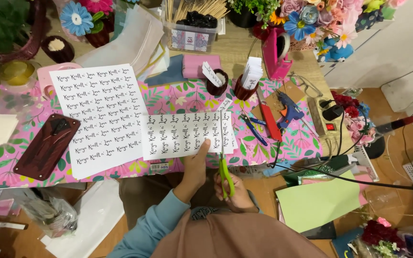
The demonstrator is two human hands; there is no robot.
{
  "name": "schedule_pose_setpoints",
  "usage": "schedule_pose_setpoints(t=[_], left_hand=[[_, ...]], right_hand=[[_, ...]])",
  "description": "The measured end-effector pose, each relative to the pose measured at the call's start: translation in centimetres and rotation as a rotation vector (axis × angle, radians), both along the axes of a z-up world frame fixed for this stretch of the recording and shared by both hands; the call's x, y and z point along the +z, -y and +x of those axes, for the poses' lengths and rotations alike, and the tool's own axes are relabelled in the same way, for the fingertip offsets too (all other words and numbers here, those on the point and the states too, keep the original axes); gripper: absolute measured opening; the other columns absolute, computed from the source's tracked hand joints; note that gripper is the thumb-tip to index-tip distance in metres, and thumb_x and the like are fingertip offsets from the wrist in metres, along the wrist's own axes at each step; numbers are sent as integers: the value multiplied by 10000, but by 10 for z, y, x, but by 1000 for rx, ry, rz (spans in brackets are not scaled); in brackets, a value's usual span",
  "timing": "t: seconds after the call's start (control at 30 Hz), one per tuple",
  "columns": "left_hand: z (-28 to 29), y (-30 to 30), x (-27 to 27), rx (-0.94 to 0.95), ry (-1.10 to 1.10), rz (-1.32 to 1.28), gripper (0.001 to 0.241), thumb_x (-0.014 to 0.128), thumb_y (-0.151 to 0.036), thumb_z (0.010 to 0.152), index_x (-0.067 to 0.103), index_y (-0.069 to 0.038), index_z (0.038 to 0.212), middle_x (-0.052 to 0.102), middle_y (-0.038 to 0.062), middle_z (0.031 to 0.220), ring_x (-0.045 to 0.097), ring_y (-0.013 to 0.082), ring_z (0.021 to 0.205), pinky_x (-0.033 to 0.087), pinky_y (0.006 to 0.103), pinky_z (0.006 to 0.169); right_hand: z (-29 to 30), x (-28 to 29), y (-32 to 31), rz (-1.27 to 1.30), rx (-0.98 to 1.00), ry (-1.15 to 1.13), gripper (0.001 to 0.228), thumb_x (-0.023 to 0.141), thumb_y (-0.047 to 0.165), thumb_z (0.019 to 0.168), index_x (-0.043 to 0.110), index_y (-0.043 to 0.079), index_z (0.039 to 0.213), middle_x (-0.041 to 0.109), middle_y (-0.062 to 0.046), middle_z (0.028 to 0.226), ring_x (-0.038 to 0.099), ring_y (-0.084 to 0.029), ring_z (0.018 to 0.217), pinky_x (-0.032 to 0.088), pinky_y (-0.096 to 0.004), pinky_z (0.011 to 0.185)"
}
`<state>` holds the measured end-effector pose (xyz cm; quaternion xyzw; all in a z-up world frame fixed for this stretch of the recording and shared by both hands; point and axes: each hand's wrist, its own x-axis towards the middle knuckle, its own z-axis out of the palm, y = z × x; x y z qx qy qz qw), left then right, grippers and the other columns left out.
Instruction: The person uses green-handled scissors to cut a sheet of white paper printed with repeated text into smaller rectangular strips. They hold the paper with their left hand and cut along the printed lines, then place the cut pieces into a container on the table.
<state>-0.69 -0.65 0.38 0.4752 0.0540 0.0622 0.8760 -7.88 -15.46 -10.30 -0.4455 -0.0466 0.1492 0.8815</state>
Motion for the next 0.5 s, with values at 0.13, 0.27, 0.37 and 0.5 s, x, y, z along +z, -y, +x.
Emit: schedule_pose_setpoints(t=[0.13, 0.27, 0.37, 0.5], left_hand=[[2, 2, -9, 15, -11, -19, 623, 694, -159, 922, 476, -63, 1497, 544, 109, 1519, 507, 270, 1428, 386, 401, 1234], [-2, 4, -7, 9, -84, 38, 584, 710, -139, 942, 493, -79, 1481, 576, 86, 1453, 537, 212, 1337, 431, 418, 1173], [-6, 6, 1, -15, -174, 69, 563, 715, -134, 975, 488, -94, 1488, 583, 52, 1408, 536, 150, 1260, 460, 424, 1120], [-1, 5, -6, -35, -230, 53, 560, 693, -138, 991, 475, -83, 1504, 564, 54, 1428, 518, 155, 1275, 444, 421, 1134]], right_hand=[[-1, 2, -3, -24, -57, -99, 97, 609, 83, 977, 612, -2, 932, 561, -145, 967, 460, -165, 548, 377, -271, 418], [0, 16, -10, -13, -125, -82, 277, 641, 230, 983, 603, -44, 965, 536, -158, 907, 498, -192, 612, 438, -307, 449], [1, 24, -14, -26, -222, -143, 233, 589, 124, 994, 610, -103, 945, 537, -187, 823, 533, -224, 619, 489, -342, 436], [5, 27, -14, -69, -199, -200, 212, 605, 126, 1010, 606, -73, 937, 492, -113, 751, 460, -175, 559, 428, -288, 434]])
